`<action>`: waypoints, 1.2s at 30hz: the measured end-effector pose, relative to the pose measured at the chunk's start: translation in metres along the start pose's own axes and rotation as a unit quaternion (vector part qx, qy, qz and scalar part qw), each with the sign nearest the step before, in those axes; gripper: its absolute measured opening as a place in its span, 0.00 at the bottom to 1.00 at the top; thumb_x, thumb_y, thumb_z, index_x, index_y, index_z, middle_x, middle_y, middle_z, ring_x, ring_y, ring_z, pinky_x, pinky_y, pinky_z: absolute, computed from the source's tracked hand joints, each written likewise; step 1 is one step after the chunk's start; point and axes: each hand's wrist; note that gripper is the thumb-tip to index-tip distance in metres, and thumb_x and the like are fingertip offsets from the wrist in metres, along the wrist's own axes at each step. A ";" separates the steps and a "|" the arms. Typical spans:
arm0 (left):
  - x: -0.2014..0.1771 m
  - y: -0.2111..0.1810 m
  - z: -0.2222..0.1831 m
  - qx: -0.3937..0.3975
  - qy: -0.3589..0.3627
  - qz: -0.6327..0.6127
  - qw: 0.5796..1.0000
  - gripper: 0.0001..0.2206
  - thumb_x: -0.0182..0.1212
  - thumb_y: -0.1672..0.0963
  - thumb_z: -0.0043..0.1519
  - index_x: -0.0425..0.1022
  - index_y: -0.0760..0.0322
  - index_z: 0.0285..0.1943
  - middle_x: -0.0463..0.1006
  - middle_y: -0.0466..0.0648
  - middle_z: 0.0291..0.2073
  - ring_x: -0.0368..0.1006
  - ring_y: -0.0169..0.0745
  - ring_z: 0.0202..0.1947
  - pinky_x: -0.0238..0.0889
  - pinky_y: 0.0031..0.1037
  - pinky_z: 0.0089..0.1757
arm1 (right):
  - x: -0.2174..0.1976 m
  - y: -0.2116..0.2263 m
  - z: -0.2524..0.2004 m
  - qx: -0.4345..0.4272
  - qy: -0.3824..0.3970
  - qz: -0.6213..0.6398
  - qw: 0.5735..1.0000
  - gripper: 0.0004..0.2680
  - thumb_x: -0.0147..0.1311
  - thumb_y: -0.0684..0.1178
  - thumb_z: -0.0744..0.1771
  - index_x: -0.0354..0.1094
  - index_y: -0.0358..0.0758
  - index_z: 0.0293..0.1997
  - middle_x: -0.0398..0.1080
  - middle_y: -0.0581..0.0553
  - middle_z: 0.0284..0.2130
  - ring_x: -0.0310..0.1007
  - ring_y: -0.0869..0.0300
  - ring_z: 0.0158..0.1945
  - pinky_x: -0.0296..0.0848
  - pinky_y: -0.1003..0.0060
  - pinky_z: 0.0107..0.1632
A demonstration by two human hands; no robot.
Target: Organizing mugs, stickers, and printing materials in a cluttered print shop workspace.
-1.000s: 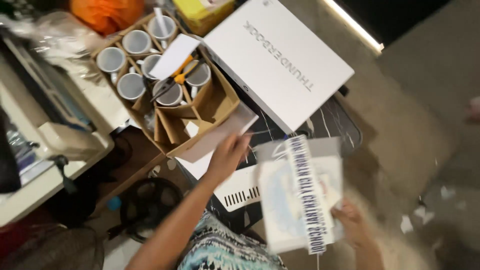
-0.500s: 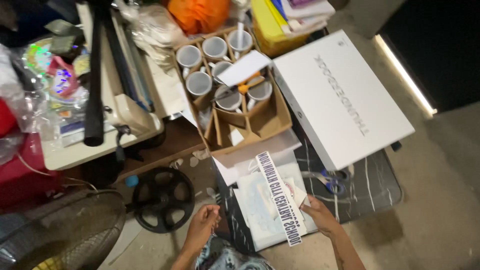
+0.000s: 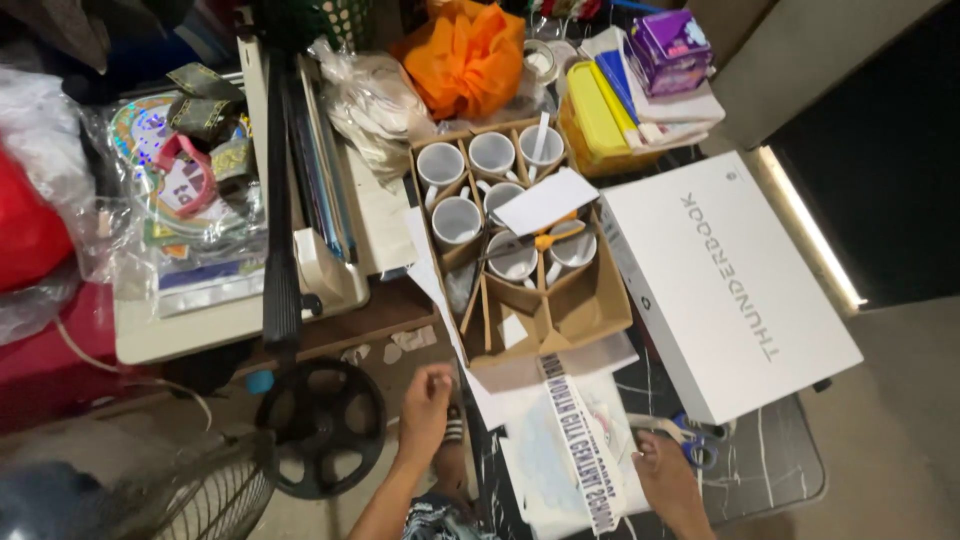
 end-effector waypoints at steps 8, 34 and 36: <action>0.016 -0.071 0.058 0.174 -0.142 0.053 0.973 0.08 0.58 0.58 0.66 0.76 0.67 0.50 0.73 0.48 0.44 0.71 0.37 0.45 0.64 0.28 0.47 | -0.006 0.287 0.038 -0.410 -0.155 -0.159 0.885 0.12 0.57 0.42 0.64 0.68 0.37 0.52 0.70 0.37 0.49 0.70 0.41 0.55 0.68 0.52 0.57; 0.013 -0.137 0.044 -0.014 0.086 -0.335 0.938 0.21 0.58 0.53 0.64 0.65 0.62 0.66 0.77 0.47 0.51 0.75 0.38 0.52 0.71 0.29 0.50 | 0.016 0.331 0.052 -0.155 0.037 0.547 0.822 0.13 0.45 0.40 0.73 0.58 0.34 0.68 0.72 0.45 0.51 0.71 0.64 0.44 0.71 0.67 0.47; 0.012 -0.134 0.043 -0.045 0.097 -0.354 0.929 0.22 0.59 0.53 0.64 0.67 0.63 0.66 0.77 0.48 0.52 0.74 0.38 0.52 0.69 0.28 0.51 | 0.025 0.327 0.031 -0.140 0.020 0.473 0.870 0.12 0.45 0.41 0.72 0.59 0.33 0.64 0.72 0.41 0.47 0.74 0.60 0.42 0.75 0.64 0.46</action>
Point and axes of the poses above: each hand's wrist, its own z-axis towards the middle knuckle, its own x-axis out of the palm, y = z × x
